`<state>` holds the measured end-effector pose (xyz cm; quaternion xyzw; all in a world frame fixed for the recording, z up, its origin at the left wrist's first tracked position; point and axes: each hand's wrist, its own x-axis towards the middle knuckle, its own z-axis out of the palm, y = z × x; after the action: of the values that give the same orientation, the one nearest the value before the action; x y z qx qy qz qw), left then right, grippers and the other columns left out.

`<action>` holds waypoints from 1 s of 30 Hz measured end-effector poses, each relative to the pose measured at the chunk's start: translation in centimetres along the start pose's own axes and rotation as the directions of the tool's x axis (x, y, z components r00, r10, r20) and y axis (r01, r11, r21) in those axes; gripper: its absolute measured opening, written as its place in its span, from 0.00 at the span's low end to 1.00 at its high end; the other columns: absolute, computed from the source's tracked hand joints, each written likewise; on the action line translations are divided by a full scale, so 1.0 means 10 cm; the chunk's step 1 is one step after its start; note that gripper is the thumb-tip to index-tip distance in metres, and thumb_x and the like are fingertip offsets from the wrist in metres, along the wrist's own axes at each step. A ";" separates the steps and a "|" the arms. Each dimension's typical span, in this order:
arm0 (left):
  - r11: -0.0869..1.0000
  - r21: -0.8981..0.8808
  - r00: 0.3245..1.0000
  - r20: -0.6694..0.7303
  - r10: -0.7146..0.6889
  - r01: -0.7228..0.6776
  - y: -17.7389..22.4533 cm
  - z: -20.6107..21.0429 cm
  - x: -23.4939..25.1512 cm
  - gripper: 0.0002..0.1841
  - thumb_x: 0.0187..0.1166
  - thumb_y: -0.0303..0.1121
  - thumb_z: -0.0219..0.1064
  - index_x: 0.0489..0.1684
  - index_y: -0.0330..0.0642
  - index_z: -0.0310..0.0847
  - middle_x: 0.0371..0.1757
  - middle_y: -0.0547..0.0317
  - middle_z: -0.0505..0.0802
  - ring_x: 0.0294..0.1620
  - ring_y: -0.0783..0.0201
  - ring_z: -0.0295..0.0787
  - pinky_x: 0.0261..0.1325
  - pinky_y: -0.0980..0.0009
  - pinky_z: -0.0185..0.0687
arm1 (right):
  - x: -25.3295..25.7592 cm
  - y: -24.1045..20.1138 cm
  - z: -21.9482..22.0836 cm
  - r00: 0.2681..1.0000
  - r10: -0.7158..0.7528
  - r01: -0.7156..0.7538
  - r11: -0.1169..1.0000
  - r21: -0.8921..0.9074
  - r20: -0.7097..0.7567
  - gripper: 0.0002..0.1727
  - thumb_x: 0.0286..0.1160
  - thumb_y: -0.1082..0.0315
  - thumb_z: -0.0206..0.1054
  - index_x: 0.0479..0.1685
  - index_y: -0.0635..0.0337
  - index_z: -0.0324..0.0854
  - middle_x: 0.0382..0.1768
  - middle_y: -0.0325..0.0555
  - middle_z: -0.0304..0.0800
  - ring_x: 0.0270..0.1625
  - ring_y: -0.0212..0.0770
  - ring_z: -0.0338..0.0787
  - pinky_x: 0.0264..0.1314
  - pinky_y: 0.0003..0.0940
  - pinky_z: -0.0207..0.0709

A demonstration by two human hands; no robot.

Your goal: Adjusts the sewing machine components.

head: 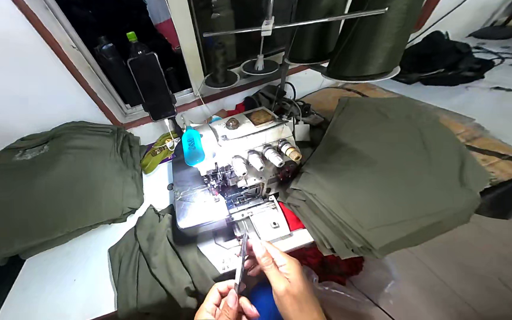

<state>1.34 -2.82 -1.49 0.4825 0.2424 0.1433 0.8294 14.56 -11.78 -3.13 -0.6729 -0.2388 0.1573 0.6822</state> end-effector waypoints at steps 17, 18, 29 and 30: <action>0.970 0.217 0.990 -0.106 -0.092 0.113 0.06 0.19 0.50 0.13 0.91 0.25 0.51 0.54 0.24 0.81 0.32 0.49 0.92 0.11 0.69 0.80 0.14 0.75 0.81 | 0.14 0.19 -0.06 0.983 0.158 -0.176 0.950 -0.257 -0.088 0.15 0.82 0.60 0.62 0.56 0.54 0.90 0.41 0.34 0.97 0.41 0.26 0.94 0.48 0.28 0.88; 0.955 0.281 0.989 -0.136 -0.060 0.097 0.07 0.21 0.56 0.13 0.90 0.26 0.52 0.55 0.25 0.82 0.29 0.51 0.91 0.10 0.71 0.77 0.12 0.76 0.77 | 0.20 0.23 -0.06 0.987 0.103 -0.138 0.940 -0.313 -0.126 0.15 0.82 0.60 0.61 0.55 0.54 0.91 0.39 0.33 0.97 0.38 0.27 0.94 0.45 0.29 0.89; 0.768 0.640 0.972 -0.183 0.148 0.003 0.06 0.12 0.93 0.12 0.87 0.31 0.61 0.48 0.38 0.93 0.23 0.63 0.88 0.11 0.73 0.70 0.13 0.77 0.64 | 0.41 0.67 -0.05 0.965 -0.017 -0.051 0.968 -0.248 -0.262 0.13 0.82 0.61 0.66 0.53 0.56 0.91 0.37 0.32 0.98 0.25 0.27 0.92 0.26 0.27 0.90; 0.779 0.628 0.972 -0.186 0.143 0.005 0.07 0.12 0.94 0.12 0.87 0.30 0.60 0.49 0.37 0.92 0.23 0.62 0.88 0.11 0.73 0.70 0.13 0.78 0.63 | 0.41 0.68 -0.05 0.964 -0.020 -0.048 0.967 -0.248 -0.264 0.13 0.81 0.60 0.66 0.53 0.56 0.91 0.37 0.32 0.98 0.25 0.26 0.92 0.26 0.27 0.90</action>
<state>9.91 1.06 -2.85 0.7189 0.3496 0.1388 0.5845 18.97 -9.69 -9.36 -0.7709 -0.1588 0.0393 0.6156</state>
